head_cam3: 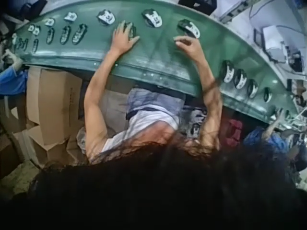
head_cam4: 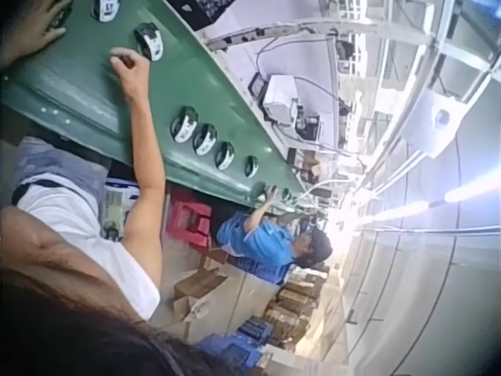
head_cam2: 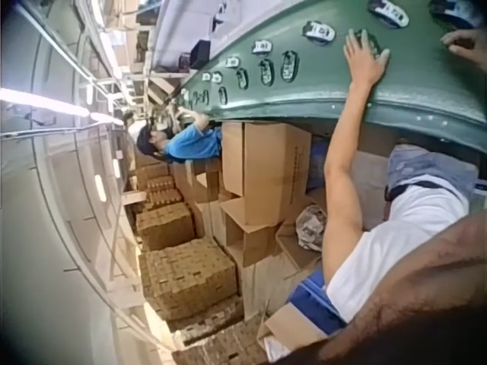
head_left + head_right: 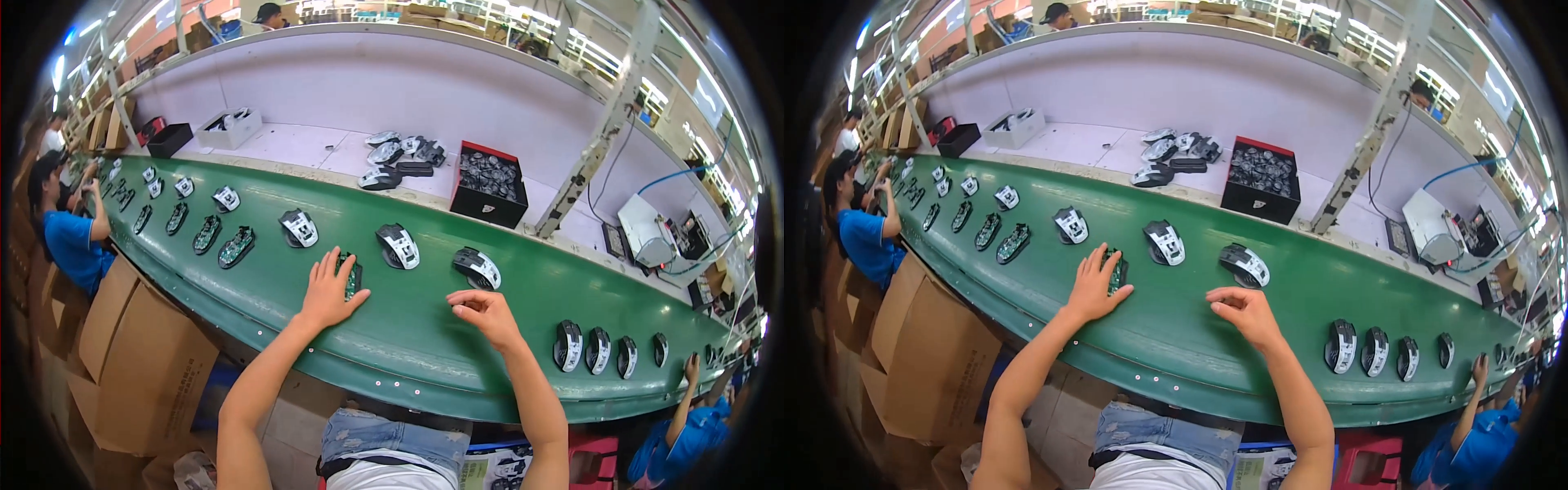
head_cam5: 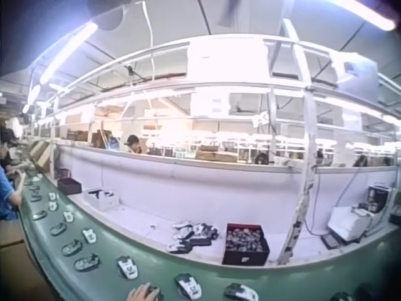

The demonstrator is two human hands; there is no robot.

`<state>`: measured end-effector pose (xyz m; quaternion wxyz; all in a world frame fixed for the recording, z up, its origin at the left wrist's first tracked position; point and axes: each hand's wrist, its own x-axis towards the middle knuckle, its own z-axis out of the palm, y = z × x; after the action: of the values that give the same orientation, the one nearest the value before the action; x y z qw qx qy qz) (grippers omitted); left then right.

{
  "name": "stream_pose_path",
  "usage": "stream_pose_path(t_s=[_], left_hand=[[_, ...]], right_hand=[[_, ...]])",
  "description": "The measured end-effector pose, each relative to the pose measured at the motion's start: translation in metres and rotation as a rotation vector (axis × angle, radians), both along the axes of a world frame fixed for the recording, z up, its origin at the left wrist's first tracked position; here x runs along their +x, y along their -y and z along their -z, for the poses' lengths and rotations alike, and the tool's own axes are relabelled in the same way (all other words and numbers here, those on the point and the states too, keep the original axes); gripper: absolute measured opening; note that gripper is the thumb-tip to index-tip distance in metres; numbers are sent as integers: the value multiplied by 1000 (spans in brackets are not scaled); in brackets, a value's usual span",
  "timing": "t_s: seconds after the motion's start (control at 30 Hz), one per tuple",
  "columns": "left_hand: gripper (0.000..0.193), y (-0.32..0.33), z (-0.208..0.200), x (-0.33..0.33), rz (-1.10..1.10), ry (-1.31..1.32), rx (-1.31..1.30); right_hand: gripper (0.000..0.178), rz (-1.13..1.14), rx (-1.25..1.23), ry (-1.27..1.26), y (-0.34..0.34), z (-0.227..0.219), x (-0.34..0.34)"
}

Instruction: The person assembles computer mice by hand, combining circuit boards and mouse shells on a conveyor belt.

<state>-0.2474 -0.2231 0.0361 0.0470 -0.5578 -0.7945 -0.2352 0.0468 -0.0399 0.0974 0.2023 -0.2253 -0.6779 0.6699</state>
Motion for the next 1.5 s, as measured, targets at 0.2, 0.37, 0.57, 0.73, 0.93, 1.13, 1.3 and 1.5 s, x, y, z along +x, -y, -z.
stream_pose_path(t_s=[0.2,0.37,0.57,0.73,0.93,1.13,1.3,1.5], left_hand=[[84,-33,-25,121,222,-107,-11],[101,-68,-39,138,462,45,-70],[125,-73,-42,90,641,78,-206],[125,-70,-31,94,682,69,-231],[121,-65,-31,93,664,88,-198],[119,-63,-24,96,679,97,-144],[122,-65,-19,107,681,94,-98],[123,-65,-21,110,669,104,-105]], right_hand=[[29,172,81,-41,-19,25,25],[28,257,464,67,-19,18,29],[31,271,396,8,-7,13,24],[36,239,607,114,8,18,10],[32,184,762,159,10,11,6],[30,247,744,197,8,14,4],[26,227,811,232,3,10,7],[28,206,914,324,6,4,9]])
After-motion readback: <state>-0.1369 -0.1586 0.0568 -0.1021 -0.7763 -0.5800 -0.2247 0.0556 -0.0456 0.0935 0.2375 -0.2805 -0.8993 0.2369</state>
